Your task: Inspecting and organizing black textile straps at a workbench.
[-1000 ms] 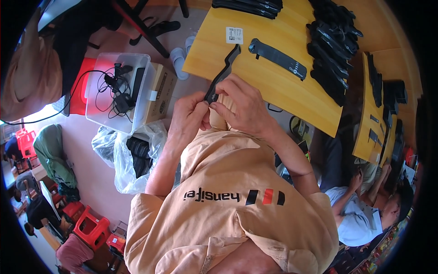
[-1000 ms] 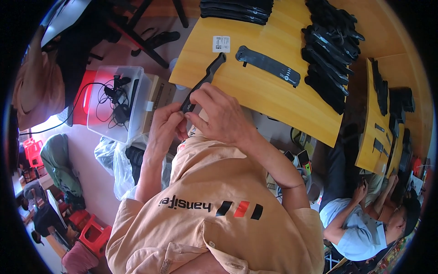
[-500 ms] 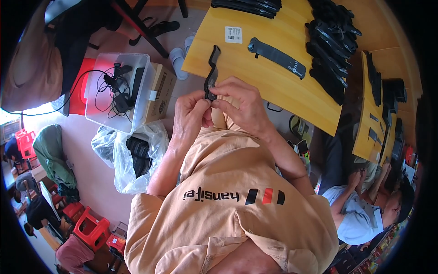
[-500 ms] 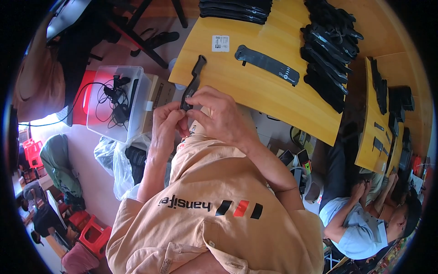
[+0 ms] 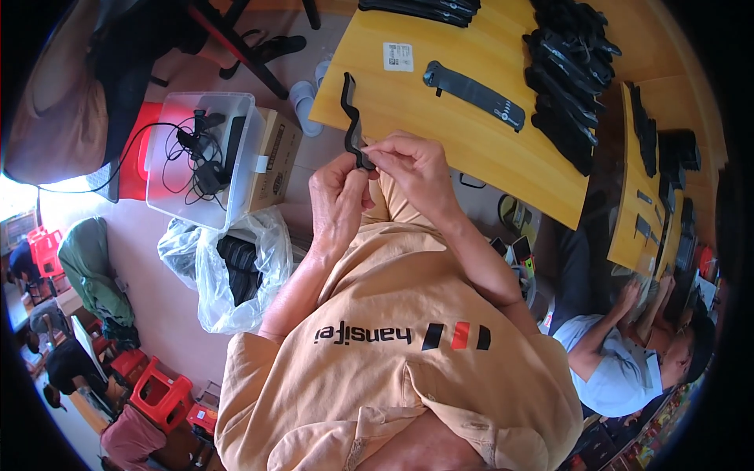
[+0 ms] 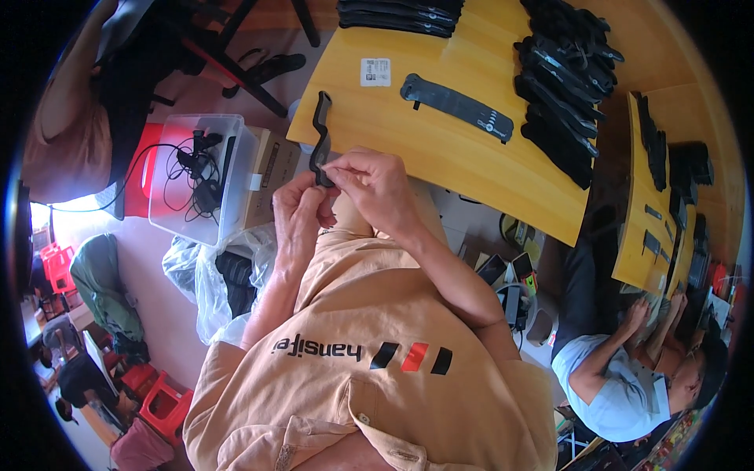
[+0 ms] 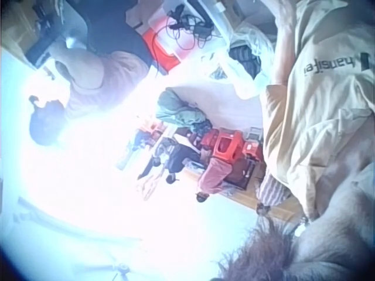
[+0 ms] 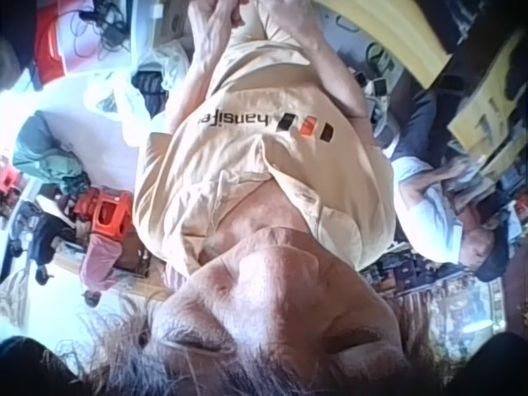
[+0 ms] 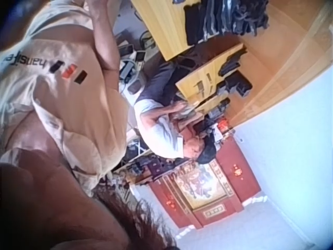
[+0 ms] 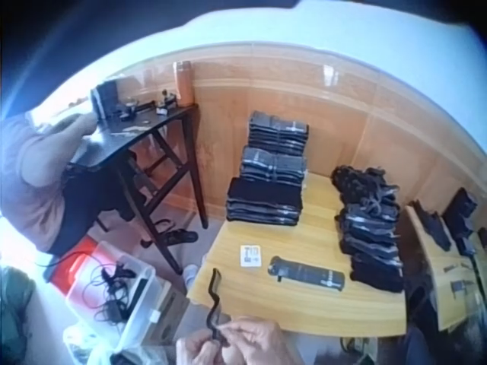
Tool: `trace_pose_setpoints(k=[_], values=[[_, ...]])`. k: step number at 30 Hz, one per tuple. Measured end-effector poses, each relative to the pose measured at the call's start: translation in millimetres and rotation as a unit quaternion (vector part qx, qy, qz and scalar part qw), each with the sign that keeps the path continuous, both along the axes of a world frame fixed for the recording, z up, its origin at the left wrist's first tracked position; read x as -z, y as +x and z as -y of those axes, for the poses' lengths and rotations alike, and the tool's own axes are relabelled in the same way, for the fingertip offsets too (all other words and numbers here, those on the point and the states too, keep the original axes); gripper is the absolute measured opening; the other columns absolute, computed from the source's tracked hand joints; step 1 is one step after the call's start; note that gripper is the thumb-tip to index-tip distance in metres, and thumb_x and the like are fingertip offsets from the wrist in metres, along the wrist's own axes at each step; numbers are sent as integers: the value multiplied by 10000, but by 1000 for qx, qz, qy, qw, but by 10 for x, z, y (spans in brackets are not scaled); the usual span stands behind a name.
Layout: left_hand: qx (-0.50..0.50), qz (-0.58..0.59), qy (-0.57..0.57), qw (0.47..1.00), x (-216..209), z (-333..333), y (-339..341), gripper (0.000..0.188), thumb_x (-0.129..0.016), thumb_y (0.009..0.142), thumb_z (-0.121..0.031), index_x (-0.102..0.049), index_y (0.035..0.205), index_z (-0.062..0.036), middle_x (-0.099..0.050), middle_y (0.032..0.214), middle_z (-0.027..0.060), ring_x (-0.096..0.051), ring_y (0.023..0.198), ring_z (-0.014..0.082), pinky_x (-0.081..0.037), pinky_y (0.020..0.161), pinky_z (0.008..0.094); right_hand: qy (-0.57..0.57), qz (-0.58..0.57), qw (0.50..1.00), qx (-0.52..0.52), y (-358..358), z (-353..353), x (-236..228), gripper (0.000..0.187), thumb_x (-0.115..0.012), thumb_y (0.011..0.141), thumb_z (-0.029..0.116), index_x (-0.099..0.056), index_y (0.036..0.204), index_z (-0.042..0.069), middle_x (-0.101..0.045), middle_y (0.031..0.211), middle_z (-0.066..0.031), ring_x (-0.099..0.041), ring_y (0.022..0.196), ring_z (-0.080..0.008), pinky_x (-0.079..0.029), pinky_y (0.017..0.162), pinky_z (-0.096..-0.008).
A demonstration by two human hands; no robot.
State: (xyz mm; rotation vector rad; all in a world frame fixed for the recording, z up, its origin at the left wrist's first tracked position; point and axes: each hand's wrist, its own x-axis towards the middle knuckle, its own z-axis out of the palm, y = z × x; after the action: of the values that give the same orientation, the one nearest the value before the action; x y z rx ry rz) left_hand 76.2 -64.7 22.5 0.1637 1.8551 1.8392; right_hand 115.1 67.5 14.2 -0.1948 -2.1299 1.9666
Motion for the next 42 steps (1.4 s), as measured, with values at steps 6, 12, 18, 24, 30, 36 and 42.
trace_pose_setpoints(k=[6,12,18,24,30,36,42], values=[[-22,23,34,999,-11,-13,-45,198,-448,859,-71,-581,766,42,-520,552,27,-510,470,83,-432,460,213,93,-70,992,46,-5,43,8,117,-641,801,14,-644,907,-35,-641,828,-140,-651,736,-231,-500,639,-289],[9,10,6,1000,8,7,-84,195,-455,859,-69,-566,743,41,-535,557,39,-533,481,91,-444,457,220,180,-106,978,12,24,-64,-25,171,-647,795,5,-620,960,-30,-646,880,-140,-651,754,-253,-516,674,-300],[-5,14,9,1000,-8,-47,-72,196,-445,853,-60,-549,716,35,-522,541,39,-528,478,93,-439,454,225,404,-197,892,51,37,12,-7,191,-650,753,-29,-617,941,-16,-634,898,-124,-640,760,-280,-526,660,-327],[-43,-12,32,998,56,-68,-65,192,-449,844,-49,-512,674,15,-495,531,33,-481,470,83,-411,444,228,359,-192,909,85,-47,94,16,154,-635,738,20,-560,872,10,-563,806,-100,-599,724,-260,-497,585,-338],[-66,-35,37,997,107,-105,-67,191,-457,842,-51,-503,666,5,-484,531,27,-462,474,80,-389,439,228,324,-183,920,124,-101,161,53,70,-592,787,15,-539,833,21,-527,751,-111,-572,677,-282,-466,549,-366],[-67,-23,58,996,188,-153,-60,186,-465,870,-82,-515,711,0,-503,579,17,-470,522,69,-384,453,226,253,-150,943,157,-136,195,123,35,-557,813,-4,-537,834,16,-519,751,-126,-559,648,-308,-448,540,-381],[-58,-27,64,996,222,-161,-82,306,-514,956,-255,-534,773,-10,-501,595,-15,-463,527,52,-382,451,221,233,-144,950,152,-153,212,102,14,-539,824,-2,-533,832,8,-520,766,-133,-556,663,-318,-453,569,-380]])
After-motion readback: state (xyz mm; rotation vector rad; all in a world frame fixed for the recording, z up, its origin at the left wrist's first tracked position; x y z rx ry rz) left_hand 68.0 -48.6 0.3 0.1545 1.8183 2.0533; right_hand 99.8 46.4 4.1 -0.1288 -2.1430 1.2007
